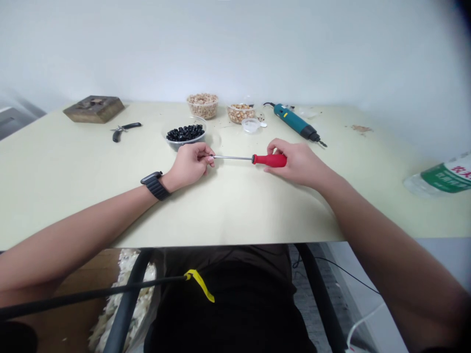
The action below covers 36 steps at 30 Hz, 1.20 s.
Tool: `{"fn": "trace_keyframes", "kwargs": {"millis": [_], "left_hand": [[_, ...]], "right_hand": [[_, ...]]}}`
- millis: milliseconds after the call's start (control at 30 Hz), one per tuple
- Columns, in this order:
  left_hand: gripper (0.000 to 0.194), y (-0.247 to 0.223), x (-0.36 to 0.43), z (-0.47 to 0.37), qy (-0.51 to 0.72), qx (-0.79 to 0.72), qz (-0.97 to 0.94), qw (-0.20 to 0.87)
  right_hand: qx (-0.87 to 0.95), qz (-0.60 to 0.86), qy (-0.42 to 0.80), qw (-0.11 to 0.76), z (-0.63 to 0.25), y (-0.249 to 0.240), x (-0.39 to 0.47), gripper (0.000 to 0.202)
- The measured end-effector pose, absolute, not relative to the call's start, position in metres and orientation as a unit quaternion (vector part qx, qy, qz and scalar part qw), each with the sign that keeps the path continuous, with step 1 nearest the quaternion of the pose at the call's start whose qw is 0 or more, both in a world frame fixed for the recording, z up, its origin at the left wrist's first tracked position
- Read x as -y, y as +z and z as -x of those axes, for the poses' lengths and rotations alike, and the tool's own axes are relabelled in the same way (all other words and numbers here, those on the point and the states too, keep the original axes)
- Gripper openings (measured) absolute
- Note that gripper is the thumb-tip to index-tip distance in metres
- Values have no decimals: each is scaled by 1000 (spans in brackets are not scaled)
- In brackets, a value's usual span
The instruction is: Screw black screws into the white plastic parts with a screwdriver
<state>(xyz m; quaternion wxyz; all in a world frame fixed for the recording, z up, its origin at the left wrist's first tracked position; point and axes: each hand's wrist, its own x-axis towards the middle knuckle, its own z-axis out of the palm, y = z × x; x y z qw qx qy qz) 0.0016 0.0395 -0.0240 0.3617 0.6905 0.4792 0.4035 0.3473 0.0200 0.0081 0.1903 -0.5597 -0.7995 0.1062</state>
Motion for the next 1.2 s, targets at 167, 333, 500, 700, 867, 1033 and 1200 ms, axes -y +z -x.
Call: {"fn": "trace_keyframes", "kwargs": {"millis": [167,333,500,700,867,1033,1200], "left_hand": [[7,-21,-40,0,410,-483,-684,361],[7,-21,-36,-3,402,-473,-692,368],[7,-24,-37,-2,402,-476,-690,368],[5,-23,-40,0,417,-482,-677,369],[7,-20,-38,-3,420,-481,-676,367],[8,-16,-34,-6,422,-488,-669,370],[9,-17,-34,-7,417,-484,-677,366]], "right_hand": [[838,497,99,203,-348,10,-22,31],[808,552,84,188,-349,8,-21,39],[805,558,99,175,-349,14,-20,36],[802,550,154,176,-350,19,-19,40],[798,567,104,176,-346,12,-18,41],[817,533,60,211,-348,9,-19,21],[776,602,68,177,-345,12,-17,41]]}}
